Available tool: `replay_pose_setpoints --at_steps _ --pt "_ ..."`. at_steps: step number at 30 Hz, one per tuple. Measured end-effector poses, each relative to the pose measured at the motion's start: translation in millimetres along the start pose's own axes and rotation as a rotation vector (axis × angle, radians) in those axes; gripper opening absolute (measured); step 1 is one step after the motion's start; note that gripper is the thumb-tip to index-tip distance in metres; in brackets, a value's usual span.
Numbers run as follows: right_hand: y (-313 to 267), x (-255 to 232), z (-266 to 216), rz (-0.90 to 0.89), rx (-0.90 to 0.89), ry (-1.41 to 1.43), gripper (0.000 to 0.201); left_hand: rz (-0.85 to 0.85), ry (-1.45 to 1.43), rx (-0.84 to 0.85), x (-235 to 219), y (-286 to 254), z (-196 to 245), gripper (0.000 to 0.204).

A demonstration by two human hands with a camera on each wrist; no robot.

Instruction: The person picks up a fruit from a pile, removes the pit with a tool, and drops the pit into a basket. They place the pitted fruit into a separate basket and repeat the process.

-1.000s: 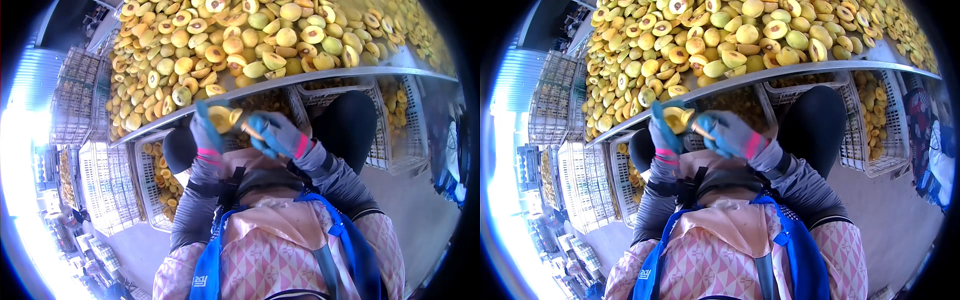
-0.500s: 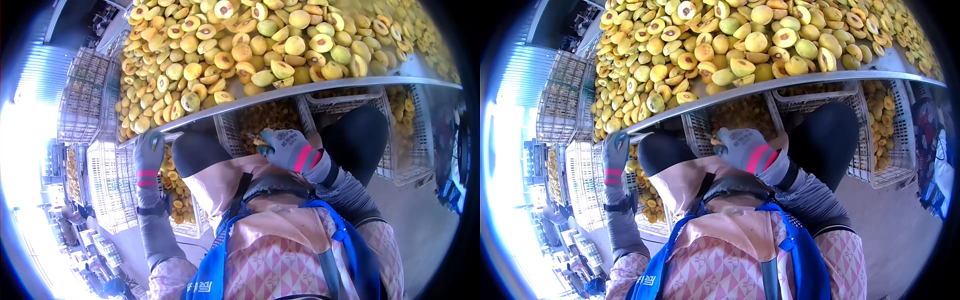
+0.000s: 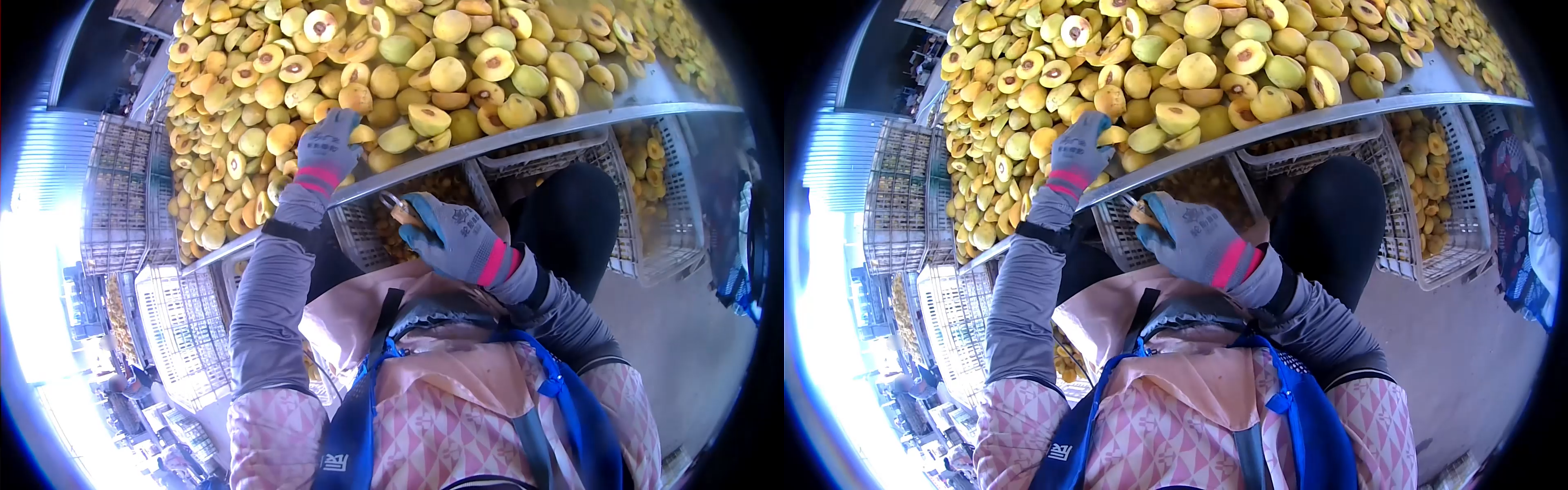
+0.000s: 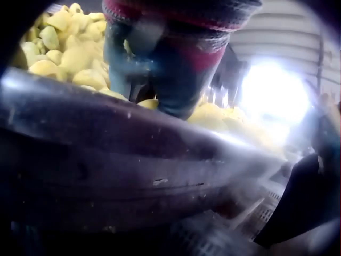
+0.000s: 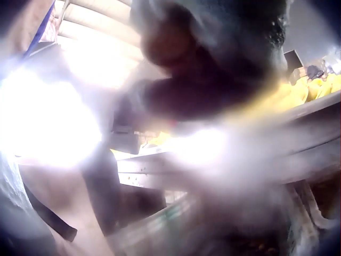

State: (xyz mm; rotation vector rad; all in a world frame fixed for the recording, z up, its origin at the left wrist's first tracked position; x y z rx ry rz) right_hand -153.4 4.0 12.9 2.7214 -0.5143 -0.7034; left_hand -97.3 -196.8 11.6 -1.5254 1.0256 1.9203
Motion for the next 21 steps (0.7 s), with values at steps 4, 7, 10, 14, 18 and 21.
replay_pose_setpoints --at_steps 4,7,10,14,18,21 --pt "16.5 -12.3 -4.4 0.165 -0.010 0.210 0.039 0.074 -0.932 -0.556 -10.1 -33.8 -25.4 0.045" --pt "26.0 -14.3 -8.6 0.191 0.041 0.267 0.039 0.082 -1.309 -0.606 -17.2 -59.3 2.6 0.041" --pt "25.8 -7.5 -12.2 0.238 -0.015 0.198 0.038 0.081 -1.563 -0.720 -19.4 -81.0 32.1 0.038" --pt "23.1 -5.2 -20.3 0.267 -0.036 0.161 0.041 0.224 -1.869 -0.659 -17.7 -91.2 32.3 0.034" --pt "20.8 -16.7 -33.1 0.381 -0.166 0.030 0.043 0.337 -1.552 -0.608 -28.1 -96.8 31.2 0.046" --pt "20.3 -19.8 -32.3 0.377 -0.153 -0.009 0.042 0.483 -0.791 -0.161 -66.6 -95.0 52.3 0.050"
Point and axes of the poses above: each hand's wrist, its own y-axis towards the middle knuckle, its own x-axis out of the palm, z = x × y, the point moved 10 cm from there along y, towards the middle knuckle, and after that the axes turned 8 degrees about z, right-handed, at the moved point
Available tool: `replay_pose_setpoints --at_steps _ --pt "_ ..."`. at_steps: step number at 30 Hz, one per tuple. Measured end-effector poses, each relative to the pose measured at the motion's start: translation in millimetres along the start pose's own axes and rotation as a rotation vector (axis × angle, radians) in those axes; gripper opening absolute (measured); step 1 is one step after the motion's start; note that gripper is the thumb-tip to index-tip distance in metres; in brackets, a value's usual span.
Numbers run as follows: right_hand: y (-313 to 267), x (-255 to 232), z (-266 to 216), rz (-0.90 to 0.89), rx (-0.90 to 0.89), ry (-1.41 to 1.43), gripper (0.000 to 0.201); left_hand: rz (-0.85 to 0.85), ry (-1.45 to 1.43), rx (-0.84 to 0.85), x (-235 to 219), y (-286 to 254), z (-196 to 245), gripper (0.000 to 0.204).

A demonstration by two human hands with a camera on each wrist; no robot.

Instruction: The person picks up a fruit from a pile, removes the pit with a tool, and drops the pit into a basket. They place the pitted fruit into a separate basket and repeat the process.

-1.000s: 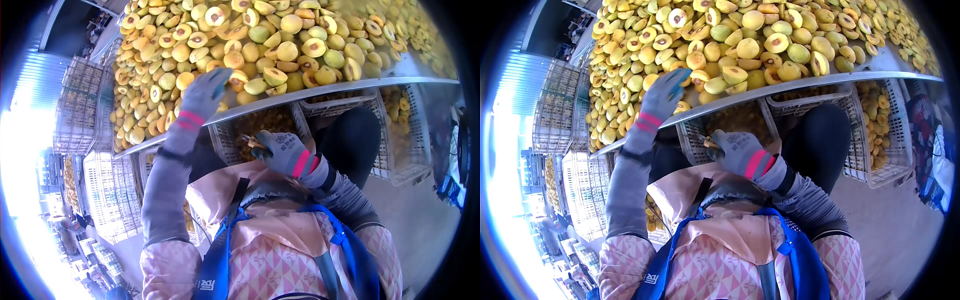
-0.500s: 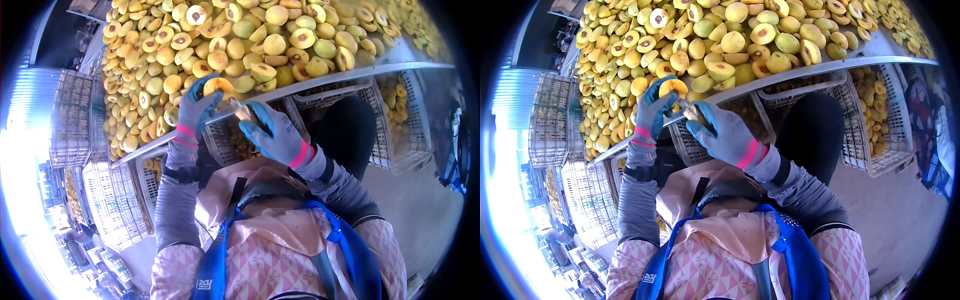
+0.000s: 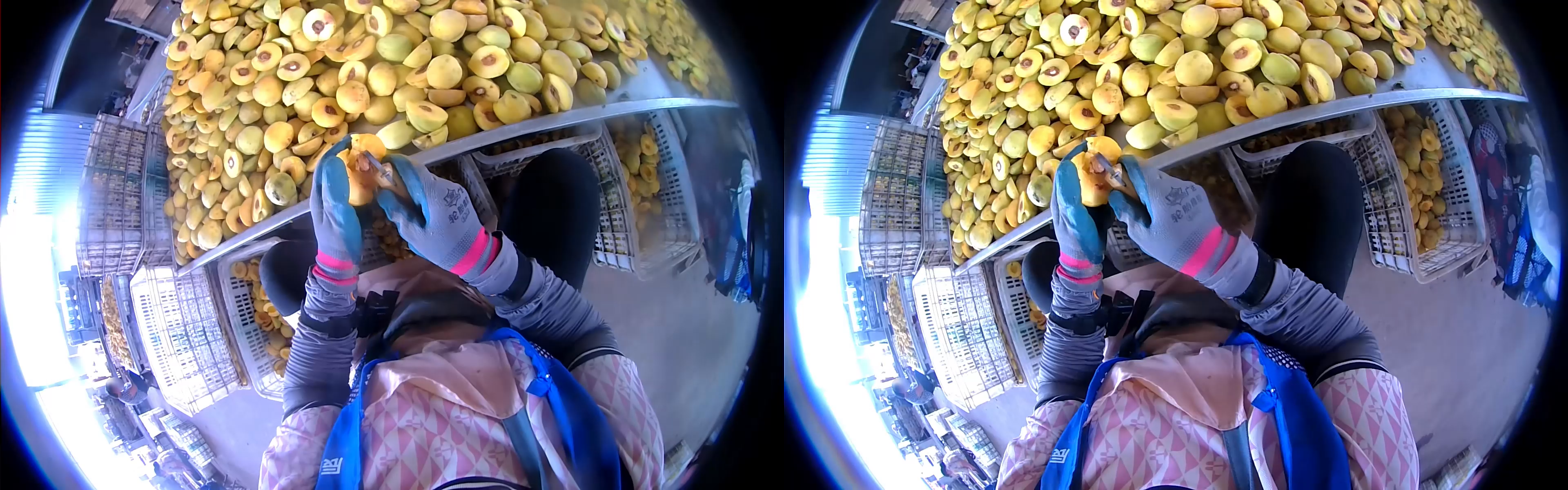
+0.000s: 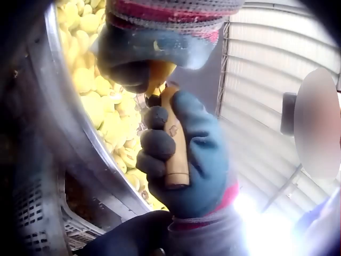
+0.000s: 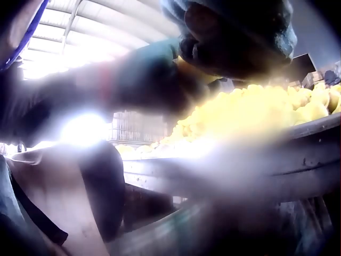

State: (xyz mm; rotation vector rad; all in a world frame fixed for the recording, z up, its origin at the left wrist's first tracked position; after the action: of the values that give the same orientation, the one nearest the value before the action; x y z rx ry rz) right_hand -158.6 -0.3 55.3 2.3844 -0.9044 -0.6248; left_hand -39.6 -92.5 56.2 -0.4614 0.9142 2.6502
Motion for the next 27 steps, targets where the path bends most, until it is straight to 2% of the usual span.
replay_pose_setpoints --at_steps 1,3,4,6,7,9,10,11,13,14,15,17,18,19,21,22,23,24,25,26,27 --pt "0.9 -0.1 -0.2 0.000 0.001 0.000 0.042 0.000 0.000 -0.001 0.1 0.6 -0.6 0.050" --pt "1.9 2.3 6.3 -0.017 0.071 0.016 0.040 0.000 -0.162 -0.182 0.9 0.2 -16.3 0.046" --pt "1.1 3.2 8.7 -0.018 0.074 0.017 0.040 -0.001 -0.161 -0.185 2.4 0.4 -14.0 0.046" --pt "0.2 0.6 10.3 0.029 0.015 -0.029 0.040 0.091 -0.442 -0.446 5.3 -4.0 -29.1 0.044" --pt "-0.4 0.0 13.2 0.030 0.019 -0.031 0.040 0.086 -0.442 -0.449 6.6 -4.5 -32.3 0.044" --pt "-1.5 -2.4 18.1 0.020 0.002 -0.143 0.039 0.108 -0.176 -0.234 -4.4 0.4 -26.5 0.049" --pt "-2.1 -4.6 21.8 0.020 0.004 -0.143 0.039 0.060 -0.293 -0.504 -1.1 -9.0 -50.2 0.047" --pt "-2.9 -3.5 29.8 -0.017 0.042 -0.135 0.040 0.058 -0.293 -0.504 -1.7 -10.4 -49.6 0.047" --pt "2.4 -5.2 30.2 -0.056 0.081 -0.128 0.041 0.069 -0.486 -0.712 4.8 -21.4 -58.5 0.045" --pt "11.6 -13.0 26.6 -0.051 0.174 -0.033 0.044 0.003 -0.340 -0.626 2.2 -19.5 -48.9 0.047" --pt "13.6 -16.5 28.1 -0.047 0.270 0.062 0.047 0.004 -0.339 -0.632 3.5 -25.0 -50.0 0.047" --pt "11.2 -13.6 33.9 -0.062 0.268 0.089 0.054 -0.017 -0.511 -0.574 13.1 -33.7 -43.7 0.045" --pt "9.7 -8.2 33.2 -0.081 0.251 0.133 0.053 -0.174 -0.542 -0.665 13.9 -43.5 -49.1 0.041" --pt "8.1 -3.1 32.6 -0.102 0.232 0.178 0.052 -0.172 -0.546 -0.667 11.9 -43.8 -47.5 0.041" --pt "6.8 -1.5 33.6 -0.099 0.231 0.168 0.047 -0.326 0.304 0.225 9.5 -33.3 17.0 0.045" --pt "2.7 1.4 42.0 -0.131 0.378 0.258 0.043 -0.223 0.164 0.111 -1.1 -43.0 -0.5 0.052" --pt "-1.1 4.1 46.6 -0.164 0.524 0.348 0.039 -0.216 0.172 0.112 -3.9 -49.0 -10.3 0.052" --pt "-13.2 10.2 48.3 -0.258 0.750 0.449 0.025 -0.202 0.160 0.103 -8.4 -54.0 -18.7 0.062" --pt "-17.0 14.0 47.1 -0.272 0.746 0.458 0.025 -0.186 0.151 0.092 -14.5 -55.7 -19.9 0.073" --pt "-14.3 10.3 45.6 -0.171 0.666 0.489 0.023 -0.253 0.108 -0.465 -16.9 -71.2 -68.3 0.075" --pt "-13.1 5.7 45.4 -0.072 0.586 0.521 0.021 -0.237 0.120 -0.471 -27.0 -72.1 -69.4 0.075"
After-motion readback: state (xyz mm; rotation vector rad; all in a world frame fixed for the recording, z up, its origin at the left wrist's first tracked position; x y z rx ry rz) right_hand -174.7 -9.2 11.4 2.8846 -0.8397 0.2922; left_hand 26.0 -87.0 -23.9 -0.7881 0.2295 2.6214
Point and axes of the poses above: each hand's wrist, its own y-axis towards the middle knuckle, its own x-axis out of the palm, z = x × y, the point moved 10 cm from there along y, towards the middle knuckle, and after that the axes turned 8 degrees about z, right-handed, at the moved point
